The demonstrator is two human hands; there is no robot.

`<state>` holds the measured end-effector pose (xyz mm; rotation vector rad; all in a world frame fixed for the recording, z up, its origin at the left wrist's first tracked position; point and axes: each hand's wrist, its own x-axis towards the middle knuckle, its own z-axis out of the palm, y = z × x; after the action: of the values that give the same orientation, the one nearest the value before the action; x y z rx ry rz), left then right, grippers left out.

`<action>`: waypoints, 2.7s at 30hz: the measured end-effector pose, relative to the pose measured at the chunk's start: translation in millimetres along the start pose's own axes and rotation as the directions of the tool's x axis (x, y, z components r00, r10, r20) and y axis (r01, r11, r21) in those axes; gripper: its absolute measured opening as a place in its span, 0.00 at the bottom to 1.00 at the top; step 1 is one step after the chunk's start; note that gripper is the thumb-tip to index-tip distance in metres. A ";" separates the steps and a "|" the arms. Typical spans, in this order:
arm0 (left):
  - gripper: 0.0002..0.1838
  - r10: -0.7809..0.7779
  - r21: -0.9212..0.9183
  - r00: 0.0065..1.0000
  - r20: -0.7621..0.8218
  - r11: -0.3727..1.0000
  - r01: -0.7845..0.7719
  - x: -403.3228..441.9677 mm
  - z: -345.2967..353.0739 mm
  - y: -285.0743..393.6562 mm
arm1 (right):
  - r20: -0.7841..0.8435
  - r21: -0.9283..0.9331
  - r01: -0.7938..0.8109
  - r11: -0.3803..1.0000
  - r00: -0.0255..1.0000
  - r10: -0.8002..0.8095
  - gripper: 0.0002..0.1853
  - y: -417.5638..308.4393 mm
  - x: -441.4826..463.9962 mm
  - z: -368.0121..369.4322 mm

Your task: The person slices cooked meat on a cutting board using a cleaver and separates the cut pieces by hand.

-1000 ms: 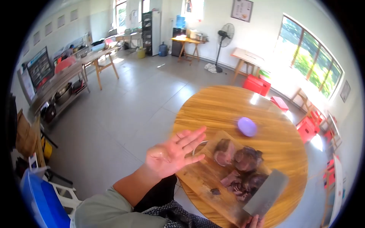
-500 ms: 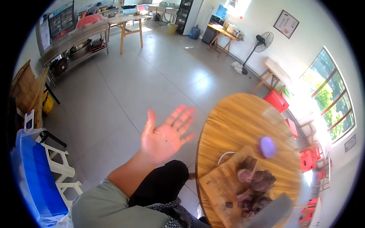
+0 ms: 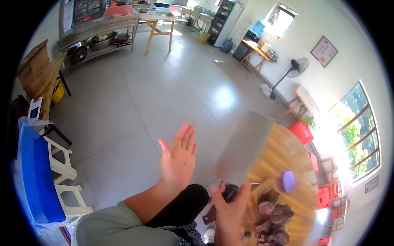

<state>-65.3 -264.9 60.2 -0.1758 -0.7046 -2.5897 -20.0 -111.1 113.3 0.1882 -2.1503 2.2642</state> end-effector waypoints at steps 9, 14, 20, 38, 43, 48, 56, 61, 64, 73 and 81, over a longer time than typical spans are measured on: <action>0.56 0.078 0.114 0.941 -0.330 0.993 -0.042 0.9 -18.9 15.8 | 0.048 -0.059 -0.076 0.995 0.996 0.079 0.41 25.3 26.2 79.0; 0.57 0.078 0.160 0.922 -0.378 0.987 -0.018 4.6 -27.1 18.1 | 0.222 -0.175 0.095 0.980 0.974 -0.055 0.44 41.3 33.9 91.3; 0.57 0.077 0.175 0.907 -0.415 0.985 -0.004 5.2 -39.7 15.3 | 0.268 -0.437 0.375 0.818 0.922 -0.280 0.43 75.5 59.1 93.5; 0.39 -0.215 0.057 0.954 -0.210 0.971 0.232 1.4 -61.4 27.4 | 0.034 0.582 -0.087 0.808 0.996 0.082 0.22 37.0 58.0 21.2; 0.30 -0.229 0.309 0.968 -0.108 0.917 0.251 -7.3 -43.9 8.4 | 0.103 0.664 -0.057 0.746 0.995 -0.016 0.22 11.0 29.2 -5.8; 0.22 0.151 0.657 0.803 0.577 0.498 -0.566 -22.3 8.4 11.0 | 0.009 0.567 0.072 0.820 0.996 -0.094 0.27 0.1 -3.5 -36.2; 0.26 -0.089 0.538 0.532 0.842 0.206 -0.817 -42.9 57.9 -12.8 | -0.124 0.498 0.197 0.845 0.980 -0.155 0.30 -8.0 -36.0 -77.0; 0.29 0.177 0.898 0.975 0.137 0.392 -0.198 53.6 -63.6 -68.1 | -0.188 0.411 0.222 0.884 0.970 -0.156 0.31 -1.7 -36.7 -92.1; 0.32 0.159 0.976 0.987 -0.010 0.215 -0.025 68.7 -99.9 -45.6 | -0.210 0.425 0.225 0.877 0.967 -0.146 0.31 0.1 -48.6 -105.5; 0.24 0.173 0.952 0.937 0.304 -0.084 -0.293 16.3 -72.5 -30.5 | -0.726 0.017 0.393 0.919 0.637 -0.259 0.28 8.2 -149.4 -214.6; 0.24 -0.078 0.645 0.677 0.732 0.399 -0.652 -74.4 48.6 -146.7 | -0.971 -0.065 0.270 0.961 0.206 -0.124 0.30 49.9 -219.8 -280.7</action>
<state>-65.2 -98.6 18.5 -0.8384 -1.9837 -1.3731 171.7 181.7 29.2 -0.7491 -1.1462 1.5298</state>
